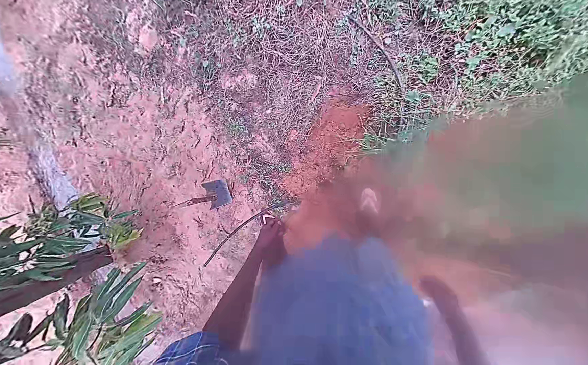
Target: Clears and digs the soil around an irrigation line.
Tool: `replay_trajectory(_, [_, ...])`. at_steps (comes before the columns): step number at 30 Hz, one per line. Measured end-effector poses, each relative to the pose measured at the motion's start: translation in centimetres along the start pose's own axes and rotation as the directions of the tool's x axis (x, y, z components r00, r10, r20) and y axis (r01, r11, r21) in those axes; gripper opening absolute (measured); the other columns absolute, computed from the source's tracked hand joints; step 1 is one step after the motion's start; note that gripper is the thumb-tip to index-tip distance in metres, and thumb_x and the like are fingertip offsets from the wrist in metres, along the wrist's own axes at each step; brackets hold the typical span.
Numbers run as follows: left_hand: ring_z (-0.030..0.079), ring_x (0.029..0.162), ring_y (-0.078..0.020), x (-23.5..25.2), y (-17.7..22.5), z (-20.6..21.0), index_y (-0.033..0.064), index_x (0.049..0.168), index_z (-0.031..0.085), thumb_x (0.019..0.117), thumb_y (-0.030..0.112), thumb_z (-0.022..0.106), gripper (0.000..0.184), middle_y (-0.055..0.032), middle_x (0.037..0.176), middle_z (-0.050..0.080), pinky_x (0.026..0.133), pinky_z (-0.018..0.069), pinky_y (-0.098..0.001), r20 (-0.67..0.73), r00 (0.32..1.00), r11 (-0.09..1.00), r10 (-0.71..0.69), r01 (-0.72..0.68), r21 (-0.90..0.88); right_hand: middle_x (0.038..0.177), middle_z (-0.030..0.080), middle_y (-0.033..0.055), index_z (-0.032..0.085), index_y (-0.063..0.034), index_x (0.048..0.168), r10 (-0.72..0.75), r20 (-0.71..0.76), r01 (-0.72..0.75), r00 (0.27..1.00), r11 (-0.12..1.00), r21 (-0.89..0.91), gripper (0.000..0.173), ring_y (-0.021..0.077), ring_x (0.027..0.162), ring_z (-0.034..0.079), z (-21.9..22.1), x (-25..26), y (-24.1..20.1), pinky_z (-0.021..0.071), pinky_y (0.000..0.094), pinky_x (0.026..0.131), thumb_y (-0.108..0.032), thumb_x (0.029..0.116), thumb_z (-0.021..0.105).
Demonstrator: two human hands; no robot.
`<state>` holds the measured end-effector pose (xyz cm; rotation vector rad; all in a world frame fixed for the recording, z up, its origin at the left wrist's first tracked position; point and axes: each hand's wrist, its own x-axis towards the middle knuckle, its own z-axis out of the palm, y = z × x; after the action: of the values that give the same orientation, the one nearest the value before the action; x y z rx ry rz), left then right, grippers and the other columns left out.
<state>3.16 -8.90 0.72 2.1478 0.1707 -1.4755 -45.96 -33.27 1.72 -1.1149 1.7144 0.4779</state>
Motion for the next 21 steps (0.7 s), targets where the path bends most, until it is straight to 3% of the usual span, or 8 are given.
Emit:
replay_trajectory(5, [0.068, 0.095, -0.0235, -0.1, -0.9, -0.9, -0.002, 0.14, 0.051, 0.1109, 0.021, 0.041, 0.038, -0.0179, 0.114, 0.066, 0.082, 0.0569, -0.0408, -0.014, 1.0, 1.0, -0.011, 0.011, -0.026, 0.103, 0.068, 0.0266, 0.065, 0.0094, 0.119, -0.007, -0.039, 0.007, 0.999, 1.0, 0.015, 0.047, 0.0338, 0.092, 0.064, -0.1, -0.3, -3.6, 0.0493, 0.0551, 0.088, -0.035, 0.1061, 0.058])
replay_trajectory(9, [0.067, 0.094, -0.0228, -0.2, -2.3, -1.3, -0.0011, 0.14, 0.051, 0.1109, 0.02, 0.04, 0.038, -0.0183, 0.115, 0.066, 0.081, 0.0562, -0.0396, -0.021, 1.0, 0.999, -0.023, 0.022, -0.048, 0.105, 0.068, 0.0277, 0.065, 0.0098, 0.113, -0.047, -0.05, 0.043, 0.998, 0.995, -0.088, 0.039, 0.0362, 0.097, 0.064, -0.8, 0.8, -5.7, 0.0486, 0.0566, 0.091, -0.028, 0.1032, 0.063])
replay_trajectory(10, [0.067, 0.094, -0.0226, -0.3, -2.6, -1.5, -0.0013, 0.14, 0.05, 0.1112, 0.021, 0.039, 0.038, -0.0183, 0.114, 0.065, 0.082, 0.056, -0.0394, -0.023, 0.999, 0.998, -0.034, 0.033, -0.061, 0.11, 0.068, 0.0286, 0.065, 0.0094, 0.116, -0.06, -0.046, 0.056, 0.997, 0.995, -0.083, 0.035, 0.037, 0.101, 0.065, -0.9, 1.1, -6.2, 0.0486, 0.0566, 0.092, -0.023, 0.1025, 0.064])
replay_trajectory(13, [0.066, 0.092, -0.0222, -0.5, -3.6, -1.8, -0.002, 0.14, 0.05, 0.1109, 0.022, 0.039, 0.039, -0.0186, 0.112, 0.065, 0.081, 0.0549, -0.039, -0.043, 0.997, 0.993, -0.065, 0.06, -0.099, 0.133, 0.062, 0.0285, 0.054, 0.0048, 0.141, -0.098, 0.019, 0.098, 0.995, 0.995, -0.016, 0.04, 0.0363, 0.112, 0.065, -1.6, 1.3, -7.8, 0.0513, 0.0527, 0.097, -0.013, 0.1052, 0.057])
replay_trajectory(16, [0.067, 0.096, -0.0242, -0.9, -4.7, -2.2, -0.0009, 0.141, 0.05, 0.1111, 0.024, 0.04, 0.04, -0.0196, 0.117, 0.066, 0.083, 0.0556, -0.0413, -0.063, 0.993, 0.984, -0.097, 0.086, -0.155, 0.139, 0.059, 0.0271, 0.052, 0.0034, 0.144, -0.121, 0.025, 0.122, 0.992, 0.992, -0.021, 0.043, 0.0357, 0.118, 0.063, -2.2, 1.1, -10.0, 0.0499, 0.0524, 0.101, -0.019, 0.107, 0.056])
replay_trajectory(21, [0.067, 0.098, -0.0245, -1.6, -6.7, -6.0, -0.0004, 0.146, 0.045, 0.1107, 0.022, 0.04, 0.043, -0.0211, 0.123, 0.063, 0.081, 0.0547, -0.0404, -0.184, 0.976, 0.964, -0.119, 0.069, -0.255, 0.134, 0.061, 0.0281, 0.054, 0.0036, 0.141, -0.141, 0.005, 0.14, 0.99, 0.977, -0.163, 0.043, 0.0368, 0.117, 0.063, -2.2, 1.9, -13.1, 0.049, 0.0548, 0.1, -0.021, 0.1063, 0.057])
